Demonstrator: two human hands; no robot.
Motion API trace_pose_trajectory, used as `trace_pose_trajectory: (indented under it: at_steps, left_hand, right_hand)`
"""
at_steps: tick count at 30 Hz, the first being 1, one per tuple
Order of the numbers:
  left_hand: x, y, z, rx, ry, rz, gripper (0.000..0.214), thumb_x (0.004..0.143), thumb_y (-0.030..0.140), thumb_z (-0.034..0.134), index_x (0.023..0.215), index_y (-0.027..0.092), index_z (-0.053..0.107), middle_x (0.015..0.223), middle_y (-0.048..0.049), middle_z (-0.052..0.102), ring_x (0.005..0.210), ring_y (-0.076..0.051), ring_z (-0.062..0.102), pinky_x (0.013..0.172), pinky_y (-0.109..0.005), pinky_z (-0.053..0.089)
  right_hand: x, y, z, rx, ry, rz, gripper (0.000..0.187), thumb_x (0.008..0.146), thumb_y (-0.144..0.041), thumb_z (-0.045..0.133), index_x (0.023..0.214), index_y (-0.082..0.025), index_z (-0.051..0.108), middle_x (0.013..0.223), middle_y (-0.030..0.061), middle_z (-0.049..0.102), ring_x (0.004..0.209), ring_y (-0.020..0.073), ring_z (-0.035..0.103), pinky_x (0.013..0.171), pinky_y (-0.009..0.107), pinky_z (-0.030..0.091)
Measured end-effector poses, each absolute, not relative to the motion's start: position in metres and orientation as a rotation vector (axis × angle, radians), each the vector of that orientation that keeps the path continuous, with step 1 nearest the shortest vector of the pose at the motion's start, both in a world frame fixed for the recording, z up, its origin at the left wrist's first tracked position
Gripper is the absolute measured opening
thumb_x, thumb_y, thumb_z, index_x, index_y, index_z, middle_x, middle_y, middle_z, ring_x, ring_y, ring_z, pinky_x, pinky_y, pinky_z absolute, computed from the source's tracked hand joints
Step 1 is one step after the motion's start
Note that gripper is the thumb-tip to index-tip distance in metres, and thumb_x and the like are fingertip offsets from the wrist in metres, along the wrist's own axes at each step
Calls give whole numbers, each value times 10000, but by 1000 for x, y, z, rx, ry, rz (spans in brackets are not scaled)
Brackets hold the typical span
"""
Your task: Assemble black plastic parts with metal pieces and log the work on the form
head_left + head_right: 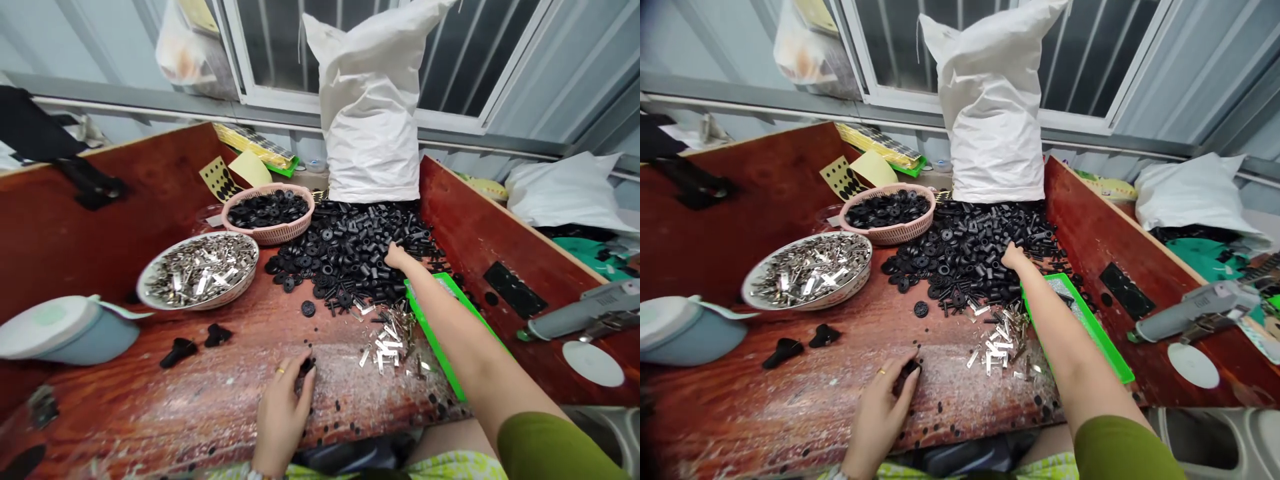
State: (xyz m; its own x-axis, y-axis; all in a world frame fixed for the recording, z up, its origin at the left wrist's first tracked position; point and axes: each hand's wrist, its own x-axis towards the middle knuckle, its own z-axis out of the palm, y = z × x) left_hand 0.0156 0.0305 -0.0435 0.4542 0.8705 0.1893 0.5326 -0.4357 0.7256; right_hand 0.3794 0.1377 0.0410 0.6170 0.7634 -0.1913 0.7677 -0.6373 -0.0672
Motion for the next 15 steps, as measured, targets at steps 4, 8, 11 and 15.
trace_pose_trajectory:
  at_steps: [4, 8, 11, 15]
  left_hand:
    - [13, 28, -39, 2070, 1126, 781, 311, 865, 318, 445, 1134, 192, 534, 1072, -97, 600, 1007, -231, 560, 873, -381, 449]
    - [11, 27, -38, 2004, 1118, 811, 317, 867, 304, 446, 1151, 184, 518, 1044, -105, 597, 980, -235, 558, 851, -387, 449]
    - [13, 27, -36, 2017, 1111, 774, 313, 869, 290, 443, 1159, 193, 512, 1077, -104, 591, 1006, -238, 547, 862, -394, 442]
    - [15, 27, -33, 2065, 1088, 757, 308, 864, 265, 445, 1158, 209, 518, 1078, -91, 595, 1020, -234, 550, 877, -387, 442]
  right_hand:
    - [334, 141, 61, 2748, 1531, -276, 560, 855, -323, 527, 1347, -170, 309, 1262, 152, 450, 1051, 250, 536, 858, 418, 461]
    - [304, 88, 71, 2647, 1785, -70, 679, 860, -372, 474, 1422, -228, 122, 1416, 163, 253, 1248, 331, 345, 958, 474, 361]
    - [288, 43, 47, 2295, 2238, 124, 715, 819, -509, 495, 1408, -217, 212, 1467, 158, 168, 1329, 332, 183, 1030, 501, 248]
    - [285, 51, 15, 2050, 2438, 227, 585, 832, -502, 483, 1351, -263, 354, 1484, 125, 173, 1346, 327, 134, 1043, 530, 157]
